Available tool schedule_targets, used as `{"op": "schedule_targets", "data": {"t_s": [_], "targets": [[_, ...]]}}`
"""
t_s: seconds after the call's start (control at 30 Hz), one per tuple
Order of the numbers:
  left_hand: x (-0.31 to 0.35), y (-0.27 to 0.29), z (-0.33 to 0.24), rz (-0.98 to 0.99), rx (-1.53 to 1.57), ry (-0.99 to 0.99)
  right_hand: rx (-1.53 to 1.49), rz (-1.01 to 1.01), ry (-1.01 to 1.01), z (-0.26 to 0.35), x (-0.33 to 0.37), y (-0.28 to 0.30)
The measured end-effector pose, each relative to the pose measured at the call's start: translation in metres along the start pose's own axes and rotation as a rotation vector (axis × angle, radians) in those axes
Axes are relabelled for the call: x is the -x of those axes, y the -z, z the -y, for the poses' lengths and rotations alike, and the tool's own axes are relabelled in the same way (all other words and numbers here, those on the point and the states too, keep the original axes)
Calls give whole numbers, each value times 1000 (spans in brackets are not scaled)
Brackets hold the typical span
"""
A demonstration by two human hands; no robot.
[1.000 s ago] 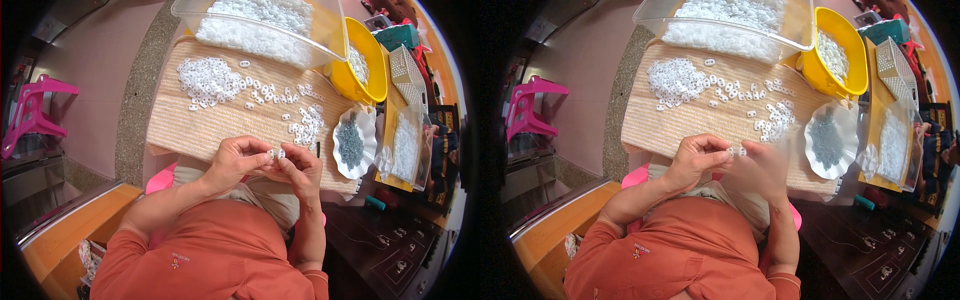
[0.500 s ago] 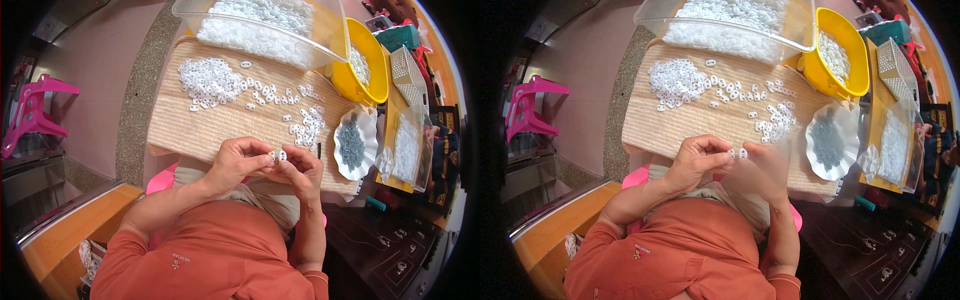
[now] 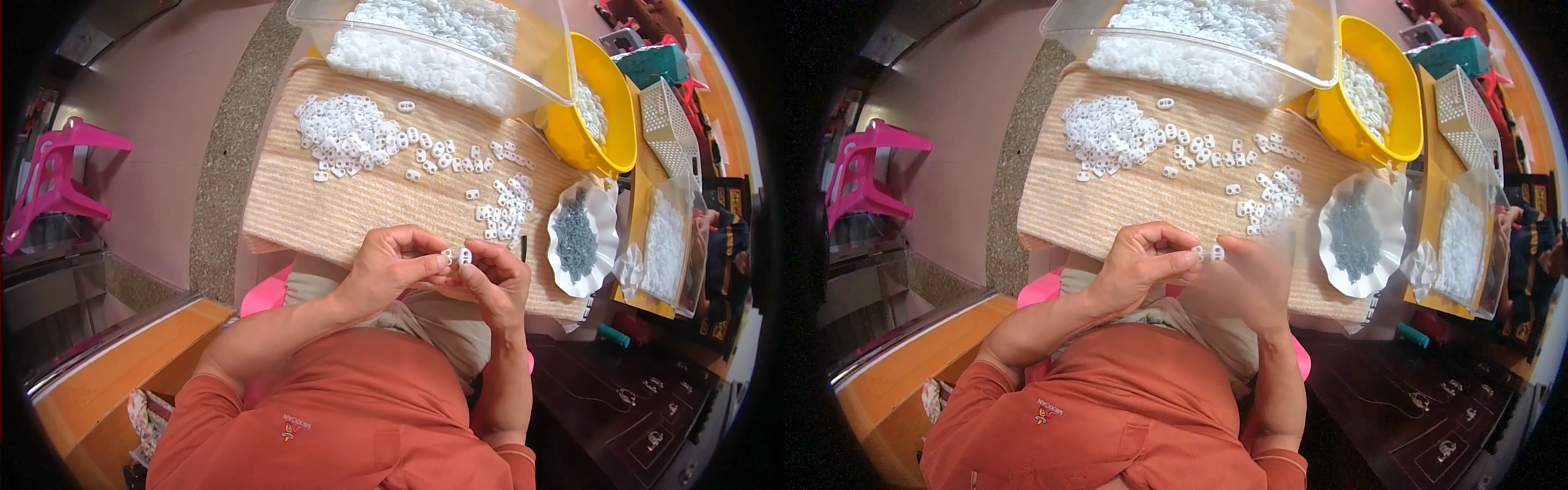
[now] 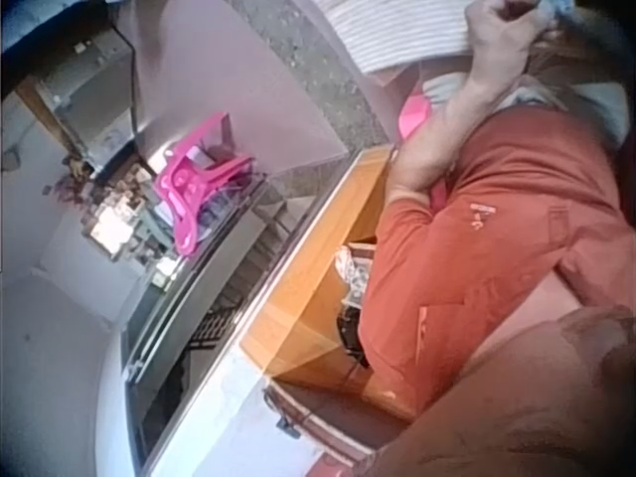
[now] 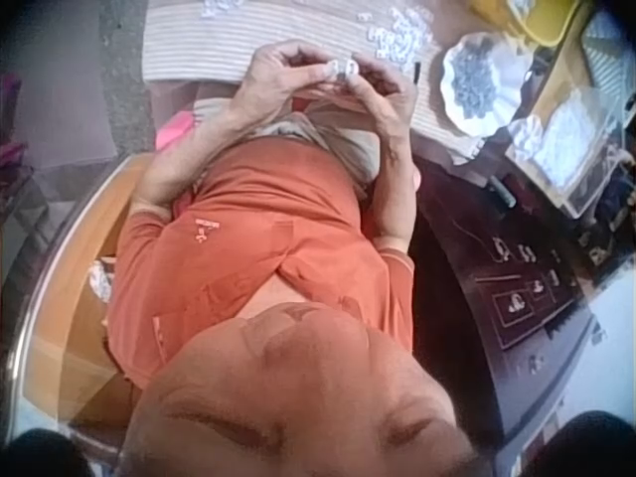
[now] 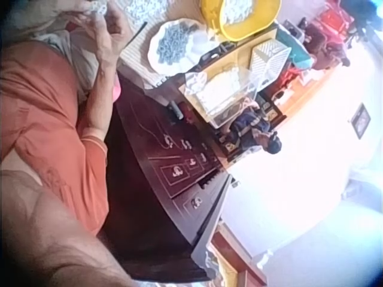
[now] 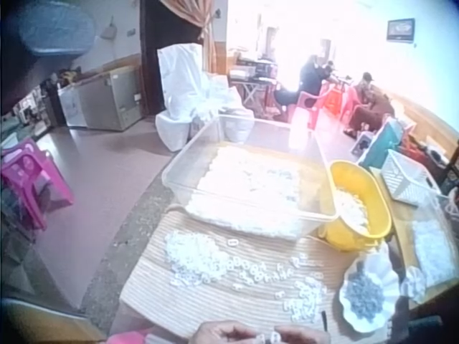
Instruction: Sorting and manipulating small white plastic cord locks on a workbench using hands and a small picking tool.
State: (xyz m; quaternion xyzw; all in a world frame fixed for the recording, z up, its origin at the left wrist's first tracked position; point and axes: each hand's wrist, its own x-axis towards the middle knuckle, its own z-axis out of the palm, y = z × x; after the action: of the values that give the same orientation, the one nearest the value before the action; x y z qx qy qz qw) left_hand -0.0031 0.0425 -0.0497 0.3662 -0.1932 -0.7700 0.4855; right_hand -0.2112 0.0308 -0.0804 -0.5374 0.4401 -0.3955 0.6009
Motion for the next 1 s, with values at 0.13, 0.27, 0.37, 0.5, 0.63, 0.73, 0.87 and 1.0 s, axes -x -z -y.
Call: {"op": "schedule_targets", "data": {"t_s": [0.13,0.27,0.37,0.5,0.63,0.73,0.87,1.0], "targets": [[0,1,1,-6,-3,5,8,8,18,-2,0,1],[-1,0,1,-11,-14,8,-78,5,-15,-2,1,1],[0,1,2,-2,10,14,-85,0,-68,2,3,0],[0,0,2,4,5,10,-44,-15,-19,0,1,1],[0,0,1,1,-8,11,-12,-25,8,-3,2,2],[0,0,1,-11,-21,17,34,-32,-61,1,4,1],[0,0,2,-4,-20,9,8,-32,-54,1,4,-1],[0,0,2,-3,-20,9,34,-36,38,-6,2,2]]}}
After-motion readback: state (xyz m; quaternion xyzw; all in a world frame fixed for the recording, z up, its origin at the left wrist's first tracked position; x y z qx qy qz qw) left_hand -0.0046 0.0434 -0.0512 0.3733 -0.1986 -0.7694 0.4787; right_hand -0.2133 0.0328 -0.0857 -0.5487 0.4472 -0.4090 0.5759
